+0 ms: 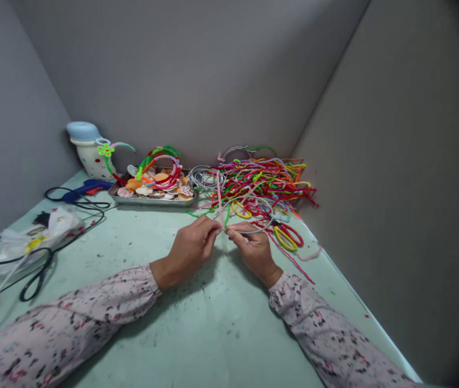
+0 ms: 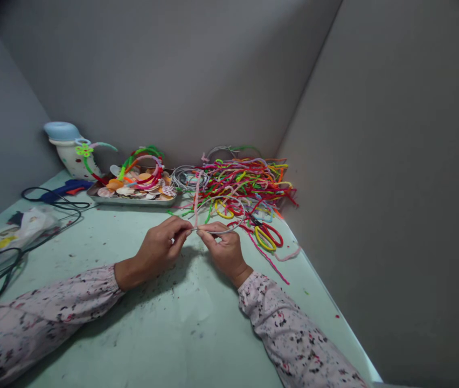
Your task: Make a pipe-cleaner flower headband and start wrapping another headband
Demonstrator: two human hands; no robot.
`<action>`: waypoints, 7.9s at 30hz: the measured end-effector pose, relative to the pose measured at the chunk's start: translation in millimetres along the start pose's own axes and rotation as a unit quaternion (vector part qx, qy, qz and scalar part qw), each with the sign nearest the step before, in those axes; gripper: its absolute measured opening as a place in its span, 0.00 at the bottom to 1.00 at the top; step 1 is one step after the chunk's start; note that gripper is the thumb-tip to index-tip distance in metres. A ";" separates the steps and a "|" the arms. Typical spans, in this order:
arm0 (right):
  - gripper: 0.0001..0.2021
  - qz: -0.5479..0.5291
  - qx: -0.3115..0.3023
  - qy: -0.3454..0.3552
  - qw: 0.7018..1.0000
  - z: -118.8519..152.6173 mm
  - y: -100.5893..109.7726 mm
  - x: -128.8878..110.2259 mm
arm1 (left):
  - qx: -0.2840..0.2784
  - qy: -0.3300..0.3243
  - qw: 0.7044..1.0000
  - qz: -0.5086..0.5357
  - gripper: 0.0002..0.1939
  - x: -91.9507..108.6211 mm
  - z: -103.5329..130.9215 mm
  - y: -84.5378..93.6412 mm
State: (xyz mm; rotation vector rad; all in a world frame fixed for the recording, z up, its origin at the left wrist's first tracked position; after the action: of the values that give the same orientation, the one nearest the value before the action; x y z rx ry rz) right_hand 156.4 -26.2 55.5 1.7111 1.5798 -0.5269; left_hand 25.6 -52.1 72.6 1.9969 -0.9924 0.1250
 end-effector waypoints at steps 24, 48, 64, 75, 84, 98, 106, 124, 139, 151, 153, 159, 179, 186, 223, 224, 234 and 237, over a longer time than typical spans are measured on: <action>0.05 -0.043 -0.002 -0.070 0.997 4.5 -2.1 22.2 | -0.027 0.065 0.994 0.080 0.06 -13.5 -2.6 -7.1; 0.18 0.059 -0.084 0.047 0.994 6.4 -17.9 -17.4 | 0.049 0.084 0.988 0.117 0.05 -9.4 2.2 7.6; 0.11 -0.001 0.026 -0.044 0.999 2.3 3.1 8.2 | 0.018 0.020 0.989 0.148 0.04 8.1 6.1 -1.2; 0.11 -0.031 -0.062 -0.010 0.998 3.4 -11.1 -0.6 | -0.014 -0.023 0.987 0.158 0.04 16.9 10.0 -8.7; 0.12 -0.014 -0.106 -0.027 0.994 5.1 -17.8 1.3 | 0.001 -0.037 0.988 0.149 0.04 21.0 11.5 -4.5; 0.20 -0.046 -0.078 -0.040 0.995 8.8 -16.8 2.3 | 0.079 0.072 0.980 0.170 0.04 -5.6 7.2 8.6; 0.11 -0.191 0.018 -0.164 0.968 9.5 -3.2 39.9 | 0.097 0.094 0.986 0.095 0.04 -19.3 3.6 13.2; 0.08 0.250 0.035 0.111 0.961 2.2 4.7 -26.4 | 0.069 0.051 0.995 0.047 0.04 -21.4 -1.8 8.7; 0.09 0.201 -0.060 0.070 0.975 5.5 -17.7 -8.2 | 0.025 0.057 0.993 0.105 0.06 -24.1 -0.3 -6.5; 0.08 0.208 -0.047 0.065 0.975 5.6 -15.5 -8.5 | 0.005 0.047 0.996 0.070 0.07 -18.4 -0.9 -8.0; 0.08 0.195 -0.062 0.050 0.978 6.2 -17.4 -5.6 | 0.007 0.040 0.997 0.070 0.07 -16.5 -0.9 -6.7; 0.10 0.188 -0.116 0.034 0.975 10.3 -27.6 0.1 | 0.001 0.028 0.997 0.075 0.07 -14.6 -0.4 -6.8; 0.14 0.226 -0.039 0.062 0.971 9.0 -15.4 -8.3 | -0.005 0.043 0.996 0.078 0.05 -16.0 -2.3 -9.3; 0.14 0.193 -0.028 0.068 0.979 8.3 -12.0 -10.9 | -0.002 0.050 0.996 0.080 0.07 -16.0 -4.6 -7.8; 0.15 0.245 -0.047 0.128 0.960 12.2 -16.6 -19.8 | -0.040 0.111 0.986 0.121 0.07 -17.6 -3.9 -11.7; 0.15 0.243 -0.046 0.128 0.960 12.2 -16.2 -19.8 | -0.044 0.113 0.984 0.132 0.08 -17.8 -4.6 -12.2; 0.13 0.289 -0.046 0.157 0.943 12.9 -19.3 -23.7 | -0.072 0.186 0.958 0.208 0.13 -33.2 -4.1 -20.4; 0.12 0.304 -0.047 0.173 0.935 13.5 -20.4 -26.6 | -0.082 0.209 0.945 0.239 0.12 -36.9 -3.6 -24.3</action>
State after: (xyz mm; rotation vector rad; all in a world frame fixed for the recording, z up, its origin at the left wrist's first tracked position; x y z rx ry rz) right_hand 134.7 -54.6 61.2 2.1656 1.1656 0.1689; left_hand 18.3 -20.2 42.7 1.4594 -1.1398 0.6796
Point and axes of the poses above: each hand's wrist, its own z-axis away from the middle knuckle, its own y-axis out of the back of the hand, x = y × z, the point moved 10 cm from there along -z, towards the middle knuckle, and after that the axes turned 1 degree about -y, right-handed, at the moved point
